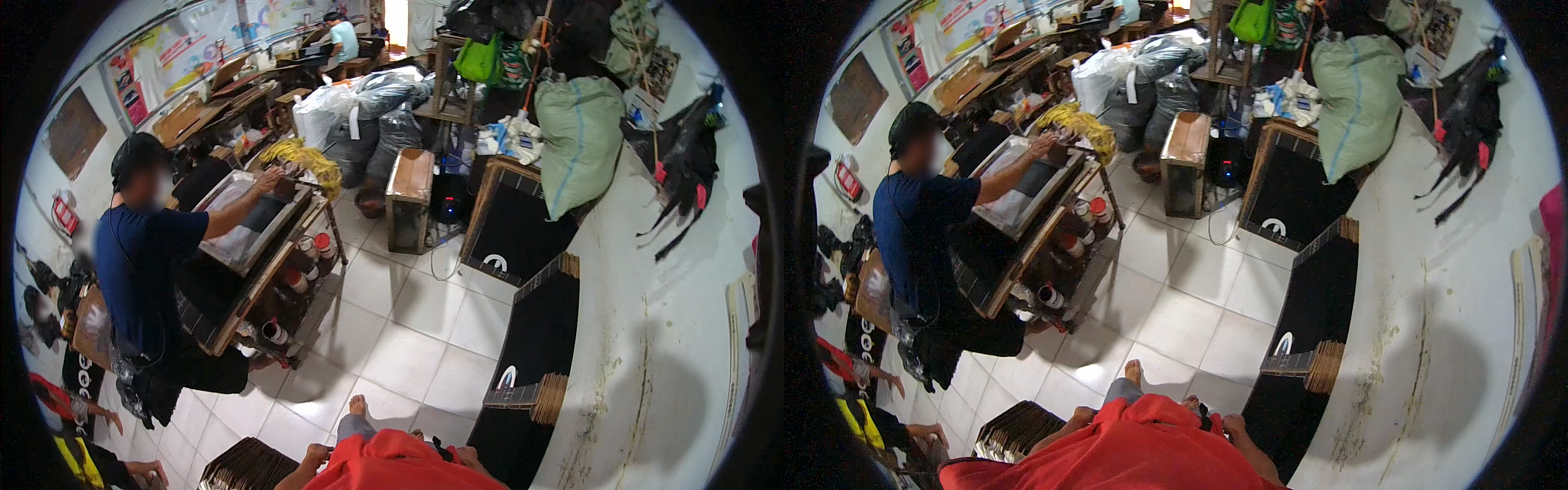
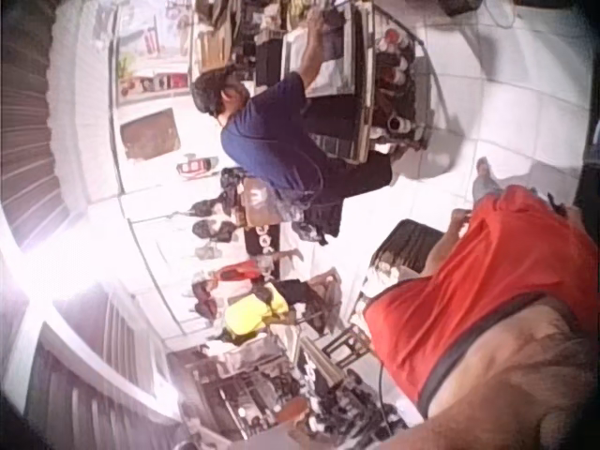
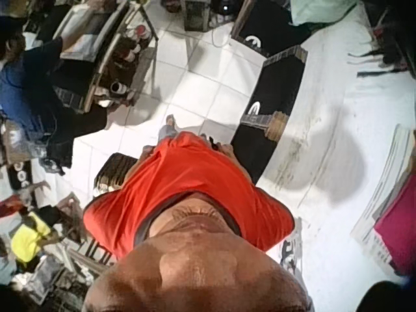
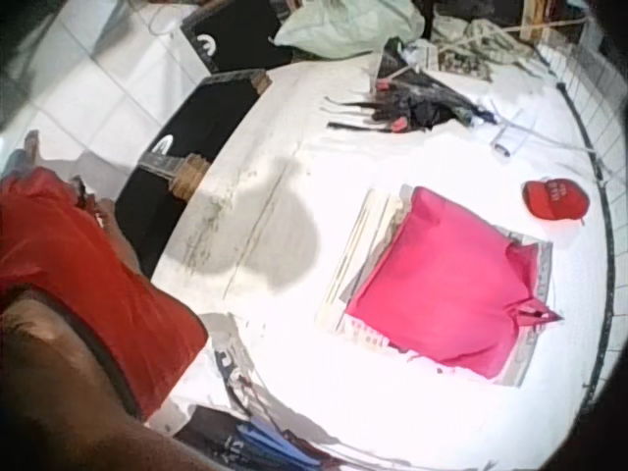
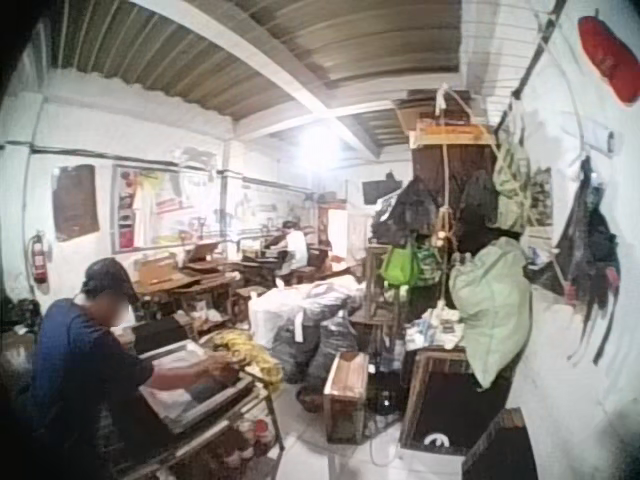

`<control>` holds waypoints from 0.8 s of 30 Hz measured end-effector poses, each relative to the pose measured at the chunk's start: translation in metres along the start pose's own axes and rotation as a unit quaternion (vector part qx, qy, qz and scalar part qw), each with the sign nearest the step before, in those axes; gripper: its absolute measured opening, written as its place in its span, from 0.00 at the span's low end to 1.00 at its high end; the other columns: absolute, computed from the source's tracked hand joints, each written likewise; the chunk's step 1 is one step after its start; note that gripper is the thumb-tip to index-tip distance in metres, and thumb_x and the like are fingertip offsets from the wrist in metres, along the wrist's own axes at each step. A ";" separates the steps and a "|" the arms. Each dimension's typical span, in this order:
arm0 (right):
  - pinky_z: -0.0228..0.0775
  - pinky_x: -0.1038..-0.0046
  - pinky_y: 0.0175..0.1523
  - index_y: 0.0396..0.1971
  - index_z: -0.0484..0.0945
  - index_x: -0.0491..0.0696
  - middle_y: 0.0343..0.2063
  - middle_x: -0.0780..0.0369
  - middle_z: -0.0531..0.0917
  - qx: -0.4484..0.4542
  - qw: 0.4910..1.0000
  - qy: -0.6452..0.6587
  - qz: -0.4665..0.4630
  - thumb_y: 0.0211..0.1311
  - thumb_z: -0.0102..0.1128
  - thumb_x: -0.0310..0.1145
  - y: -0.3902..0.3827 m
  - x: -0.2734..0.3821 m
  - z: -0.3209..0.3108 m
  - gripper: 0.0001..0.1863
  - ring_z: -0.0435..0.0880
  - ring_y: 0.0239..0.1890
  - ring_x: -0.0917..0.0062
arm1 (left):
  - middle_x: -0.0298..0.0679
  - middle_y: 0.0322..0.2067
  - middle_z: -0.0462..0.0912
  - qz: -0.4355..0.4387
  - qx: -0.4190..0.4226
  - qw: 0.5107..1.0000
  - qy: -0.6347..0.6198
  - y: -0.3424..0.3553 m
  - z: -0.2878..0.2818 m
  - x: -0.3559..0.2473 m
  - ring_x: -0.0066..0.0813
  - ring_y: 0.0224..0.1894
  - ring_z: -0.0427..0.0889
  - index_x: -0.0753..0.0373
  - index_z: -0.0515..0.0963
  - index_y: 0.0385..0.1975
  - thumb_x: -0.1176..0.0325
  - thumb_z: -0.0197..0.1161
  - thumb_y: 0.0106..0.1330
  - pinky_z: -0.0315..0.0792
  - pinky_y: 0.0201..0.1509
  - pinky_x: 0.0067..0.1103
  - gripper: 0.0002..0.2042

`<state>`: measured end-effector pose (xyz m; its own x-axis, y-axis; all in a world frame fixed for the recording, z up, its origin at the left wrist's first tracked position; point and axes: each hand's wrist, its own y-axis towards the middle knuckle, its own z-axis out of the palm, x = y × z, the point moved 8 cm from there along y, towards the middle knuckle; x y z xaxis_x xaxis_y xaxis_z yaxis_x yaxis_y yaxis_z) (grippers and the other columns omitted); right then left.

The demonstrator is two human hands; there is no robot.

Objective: The person assists in a screen printing operation by receiving freshly printed black fabric panels from a coworker and stacking them on a nearby pile. The coworker uses a squeegee to pull ink across a screen, and the person handles each panel by hand to organize the output.

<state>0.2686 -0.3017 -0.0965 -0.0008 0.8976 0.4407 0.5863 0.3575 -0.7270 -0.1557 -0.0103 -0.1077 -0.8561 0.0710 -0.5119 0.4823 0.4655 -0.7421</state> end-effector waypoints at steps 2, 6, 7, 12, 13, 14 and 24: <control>0.72 0.73 0.22 0.22 0.81 0.43 0.18 0.59 0.81 0.015 1.000 -0.016 -0.003 0.48 0.58 0.33 0.004 0.014 0.002 0.09 0.80 0.18 0.75 | 0.35 0.21 0.79 -0.068 0.013 0.996 -0.049 0.012 -0.002 0.023 0.23 0.21 0.75 0.57 0.80 0.38 0.62 0.56 0.61 0.67 0.21 0.20 0.11; 0.71 0.72 0.20 0.25 0.80 0.44 0.18 0.61 0.80 0.036 0.995 0.053 0.077 0.50 0.56 0.29 0.041 0.034 0.020 0.06 0.79 0.17 0.74 | 0.34 0.24 0.80 -0.108 -0.072 0.950 -0.285 0.041 -0.041 0.057 0.23 0.23 0.77 0.58 0.80 0.36 0.62 0.56 0.61 0.70 0.23 0.20 0.10; 0.71 0.72 0.20 0.26 0.79 0.44 0.18 0.61 0.79 0.012 0.984 0.110 0.138 0.50 0.56 0.29 0.047 0.032 0.023 0.06 0.79 0.17 0.74 | 0.34 0.23 0.80 0.040 -0.067 0.976 -0.201 0.051 -0.071 0.049 0.23 0.24 0.78 0.58 0.80 0.33 0.64 0.57 0.58 0.70 0.23 0.21 0.09; 0.72 0.73 0.25 0.28 0.79 0.44 0.20 0.59 0.80 0.091 0.972 0.216 -0.032 0.46 0.60 0.34 0.073 0.143 0.054 0.10 0.79 0.21 0.74 | 0.36 0.16 0.74 -0.074 -0.422 0.757 -0.494 0.053 -0.257 0.154 0.26 0.18 0.72 0.64 0.73 0.17 0.69 0.56 0.52 0.66 0.20 0.25 0.06; 0.72 0.73 0.27 0.29 0.79 0.44 0.21 0.59 0.81 0.072 0.990 0.102 -0.066 0.46 0.61 0.35 0.078 0.177 0.063 0.12 0.80 0.22 0.74 | 0.36 0.15 0.72 -0.159 -0.492 0.714 -0.472 0.039 -0.307 0.180 0.27 0.18 0.70 0.65 0.71 0.15 0.71 0.54 0.52 0.65 0.21 0.25 0.07; 0.72 0.72 0.29 0.30 0.79 0.44 0.22 0.58 0.81 0.044 0.996 -0.020 -0.079 0.45 0.61 0.36 0.080 0.210 0.073 0.13 0.80 0.24 0.73 | 0.36 0.19 0.74 -0.073 -0.653 0.652 -0.378 0.010 -0.361 0.176 0.27 0.21 0.71 0.67 0.72 0.18 0.74 0.54 0.50 0.67 0.25 0.24 0.04; 0.70 0.78 0.37 0.45 0.73 0.40 0.33 0.59 0.80 0.274 0.923 -0.010 -0.271 0.55 0.59 0.35 0.034 0.649 0.297 0.20 0.78 0.34 0.78 | 0.34 0.16 0.71 -0.090 -0.558 0.465 -0.681 -0.035 -0.504 0.171 0.20 0.15 0.66 0.66 0.72 0.19 0.73 0.64 0.50 0.56 0.16 0.18 0.07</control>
<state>0.0476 0.3695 0.0082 -0.1909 0.5521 0.8117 -0.0009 0.8268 -0.5626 -0.4122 0.4299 0.0489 0.4148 -0.3294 -0.8482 -0.6223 0.5774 -0.5285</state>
